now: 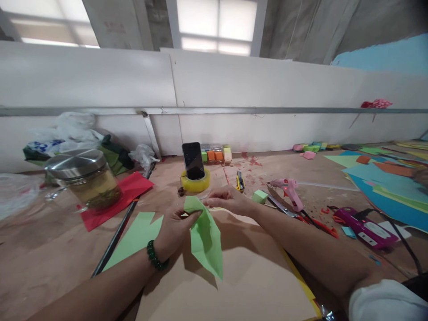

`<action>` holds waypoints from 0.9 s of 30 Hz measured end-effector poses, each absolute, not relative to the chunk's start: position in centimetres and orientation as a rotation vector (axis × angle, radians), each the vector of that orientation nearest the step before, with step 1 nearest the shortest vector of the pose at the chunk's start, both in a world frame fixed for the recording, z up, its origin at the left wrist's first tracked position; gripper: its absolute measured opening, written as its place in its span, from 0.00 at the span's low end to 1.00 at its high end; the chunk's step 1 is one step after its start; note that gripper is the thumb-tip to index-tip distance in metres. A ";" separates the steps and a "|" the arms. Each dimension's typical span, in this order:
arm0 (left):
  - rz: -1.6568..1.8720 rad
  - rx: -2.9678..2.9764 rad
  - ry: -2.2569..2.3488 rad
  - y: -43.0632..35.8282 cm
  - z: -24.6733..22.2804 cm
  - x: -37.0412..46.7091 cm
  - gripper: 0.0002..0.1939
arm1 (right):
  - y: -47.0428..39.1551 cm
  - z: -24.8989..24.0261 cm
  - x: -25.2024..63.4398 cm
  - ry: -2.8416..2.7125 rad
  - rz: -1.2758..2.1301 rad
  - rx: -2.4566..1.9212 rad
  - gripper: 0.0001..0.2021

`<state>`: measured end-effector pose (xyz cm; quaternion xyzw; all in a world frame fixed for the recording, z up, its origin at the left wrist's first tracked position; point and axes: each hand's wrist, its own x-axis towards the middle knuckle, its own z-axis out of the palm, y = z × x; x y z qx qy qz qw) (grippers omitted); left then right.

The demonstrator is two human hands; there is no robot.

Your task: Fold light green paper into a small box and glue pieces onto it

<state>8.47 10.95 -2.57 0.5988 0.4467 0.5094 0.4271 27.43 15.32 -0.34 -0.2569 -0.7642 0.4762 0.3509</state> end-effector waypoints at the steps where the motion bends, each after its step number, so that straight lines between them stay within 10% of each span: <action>1: 1.238 1.534 1.116 11.0 -2.6 8.5 0.09 | 15.0 -0.1 27.3 -2.006 1.209 -0.706 0.16; 6: 1.153 1.684 1.037 11.2 -2.7 8.7 0.07 | 13.6 -0.2 26.2 -2.150 1.014 -0.921 0.03; 27: 0.868 1.687 0.917 11.4 -1.9 8.4 0.06 | 14.6 -0.6 26.5 -1.653 1.435 -0.977 0.09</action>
